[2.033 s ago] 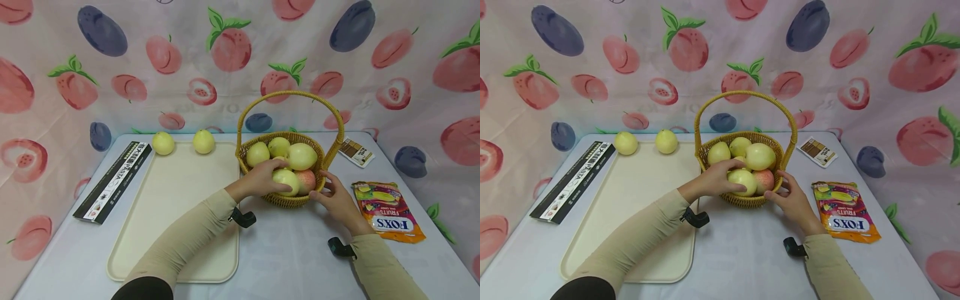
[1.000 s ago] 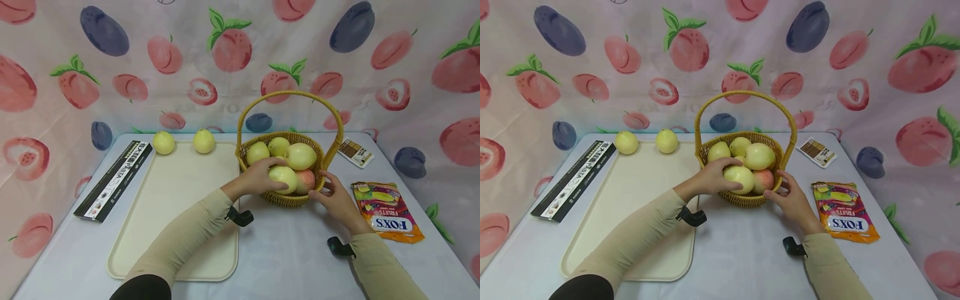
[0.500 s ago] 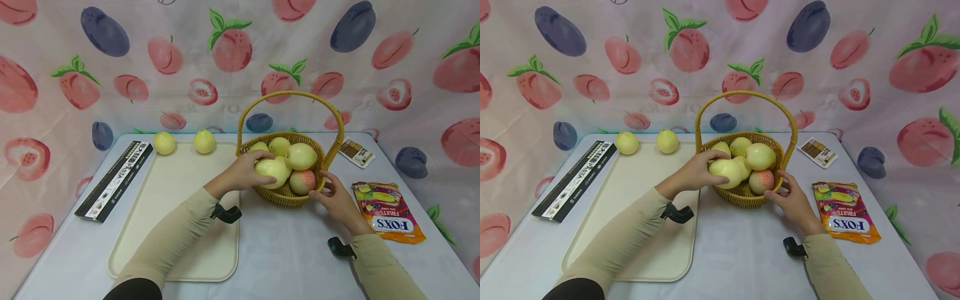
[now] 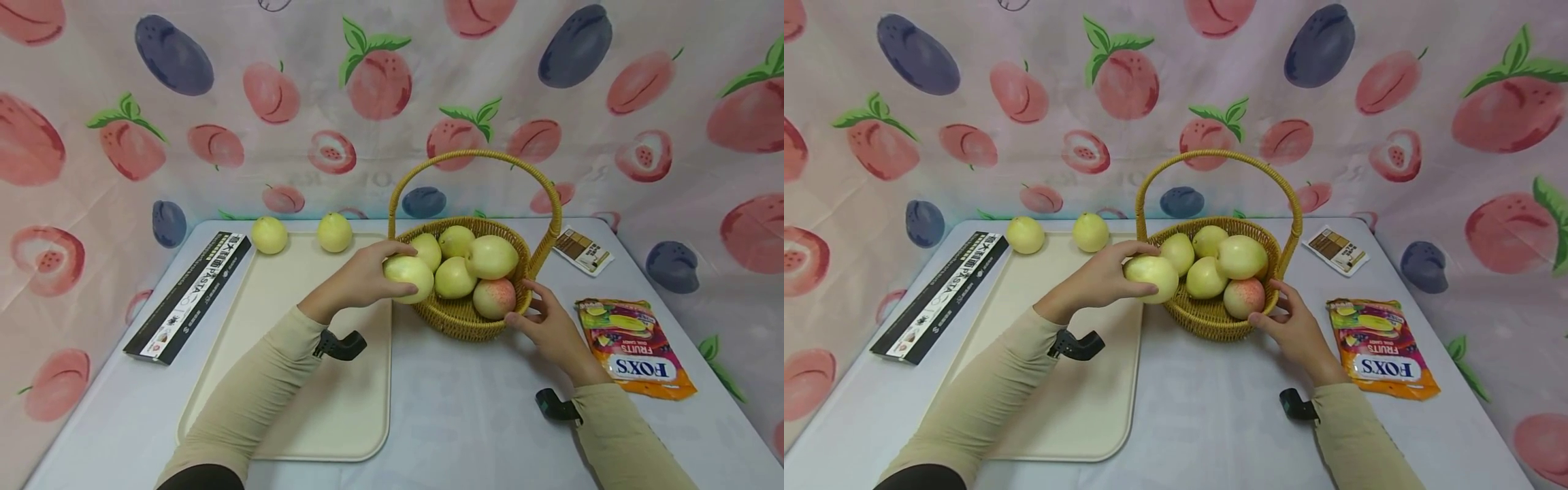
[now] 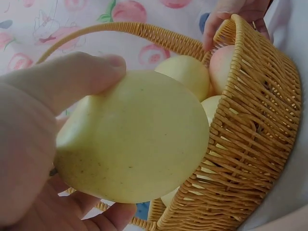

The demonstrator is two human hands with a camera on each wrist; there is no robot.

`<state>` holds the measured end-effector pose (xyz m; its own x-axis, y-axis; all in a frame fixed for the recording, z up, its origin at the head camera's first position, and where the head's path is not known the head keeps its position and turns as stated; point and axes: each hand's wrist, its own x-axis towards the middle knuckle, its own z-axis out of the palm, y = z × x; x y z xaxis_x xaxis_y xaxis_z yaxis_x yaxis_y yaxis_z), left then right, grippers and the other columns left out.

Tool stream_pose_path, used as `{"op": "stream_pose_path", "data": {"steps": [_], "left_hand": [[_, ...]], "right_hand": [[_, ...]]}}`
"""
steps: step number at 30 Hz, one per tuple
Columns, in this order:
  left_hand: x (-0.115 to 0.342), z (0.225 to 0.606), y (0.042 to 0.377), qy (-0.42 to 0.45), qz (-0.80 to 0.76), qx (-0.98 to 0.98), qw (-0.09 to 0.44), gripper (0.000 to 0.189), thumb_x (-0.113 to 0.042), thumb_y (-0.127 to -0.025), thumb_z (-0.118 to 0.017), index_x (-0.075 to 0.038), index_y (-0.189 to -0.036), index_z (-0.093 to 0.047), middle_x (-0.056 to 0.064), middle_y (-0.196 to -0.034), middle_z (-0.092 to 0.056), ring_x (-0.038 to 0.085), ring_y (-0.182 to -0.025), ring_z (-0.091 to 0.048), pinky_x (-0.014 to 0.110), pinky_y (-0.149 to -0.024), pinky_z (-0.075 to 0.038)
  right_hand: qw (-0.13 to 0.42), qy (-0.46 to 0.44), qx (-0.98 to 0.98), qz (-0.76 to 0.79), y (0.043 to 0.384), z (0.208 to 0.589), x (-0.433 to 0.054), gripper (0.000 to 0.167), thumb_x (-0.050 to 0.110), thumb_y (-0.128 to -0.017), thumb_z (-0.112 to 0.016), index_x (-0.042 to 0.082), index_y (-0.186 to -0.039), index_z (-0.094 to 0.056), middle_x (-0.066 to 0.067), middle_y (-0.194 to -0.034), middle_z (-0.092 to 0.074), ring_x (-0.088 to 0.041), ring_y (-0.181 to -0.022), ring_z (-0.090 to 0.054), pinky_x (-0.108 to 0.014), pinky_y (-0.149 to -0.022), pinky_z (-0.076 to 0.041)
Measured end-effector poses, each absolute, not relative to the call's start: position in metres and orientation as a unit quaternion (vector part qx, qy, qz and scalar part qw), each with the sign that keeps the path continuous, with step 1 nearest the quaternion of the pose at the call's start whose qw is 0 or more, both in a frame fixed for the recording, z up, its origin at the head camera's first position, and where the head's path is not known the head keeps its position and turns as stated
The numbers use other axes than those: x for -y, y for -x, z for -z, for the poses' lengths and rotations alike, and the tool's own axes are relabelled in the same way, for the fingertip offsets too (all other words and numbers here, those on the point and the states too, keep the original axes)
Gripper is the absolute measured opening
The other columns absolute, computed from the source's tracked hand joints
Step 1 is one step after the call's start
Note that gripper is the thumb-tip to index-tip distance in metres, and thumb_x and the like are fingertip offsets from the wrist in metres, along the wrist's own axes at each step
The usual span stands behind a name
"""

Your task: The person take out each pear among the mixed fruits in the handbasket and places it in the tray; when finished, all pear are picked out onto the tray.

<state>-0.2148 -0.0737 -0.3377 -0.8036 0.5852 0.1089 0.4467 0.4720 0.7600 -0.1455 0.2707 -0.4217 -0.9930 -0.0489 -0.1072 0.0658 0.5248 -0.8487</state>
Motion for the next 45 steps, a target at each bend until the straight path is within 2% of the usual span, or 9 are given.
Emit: {"op": "stream_pose_path", "data": {"steps": [11,21,30,45], "left_hand": [[0.065,0.336,0.216,-0.315,-0.399,-0.855,0.102,0.06,-0.026,-0.085,-0.08,-0.007,-0.138,-0.058,0.011,-0.136,-0.054,0.024,-0.114,-0.053,0.036,-0.085,-0.052],[0.059,0.34,0.218,-0.301,-0.417,-0.851,0.106,0.064,-0.031,-0.083,-0.083,-0.011,-0.138,-0.058,0.009,-0.13,-0.058,0.022,-0.104,-0.058,0.035,-0.083,-0.052],[0.056,0.341,0.218,-0.309,-0.437,-0.836,0.124,0.063,-0.03,-0.083,-0.084,-0.013,-0.138,-0.057,0.009,-0.127,-0.058,0.022,-0.1,-0.06,0.036,-0.081,-0.053],[0.06,0.34,0.218,-0.326,-0.417,-0.838,0.134,0.076,-0.027,-0.082,-0.083,-0.013,-0.148,-0.048,0.005,-0.144,-0.048,0.021,-0.121,-0.05,0.04,-0.097,-0.045]], "right_hand": [[0.057,-0.006,-0.87,0.489,0.144,0.422,-0.271,0.088,0.04,-0.096,-0.068,0.01,-0.161,-0.016,-0.035,-0.149,-0.034,-0.042,-0.117,-0.055,-0.043,-0.087,-0.051],[0.054,-0.006,-0.872,0.487,0.144,0.424,-0.272,0.087,0.039,-0.096,-0.068,0.009,-0.16,-0.017,-0.036,-0.148,-0.035,-0.041,-0.116,-0.056,-0.036,-0.084,-0.05],[0.055,-0.006,-0.872,0.486,0.146,0.422,-0.271,0.088,0.04,-0.096,-0.068,0.009,-0.16,-0.016,-0.036,-0.148,-0.036,-0.041,-0.115,-0.056,-0.036,-0.084,-0.05],[0.05,0.002,-0.869,0.492,0.146,0.422,-0.271,0.086,0.035,-0.097,-0.069,0.008,-0.16,-0.017,-0.036,-0.146,-0.038,-0.04,-0.113,-0.058,-0.032,-0.081,-0.05]]}}
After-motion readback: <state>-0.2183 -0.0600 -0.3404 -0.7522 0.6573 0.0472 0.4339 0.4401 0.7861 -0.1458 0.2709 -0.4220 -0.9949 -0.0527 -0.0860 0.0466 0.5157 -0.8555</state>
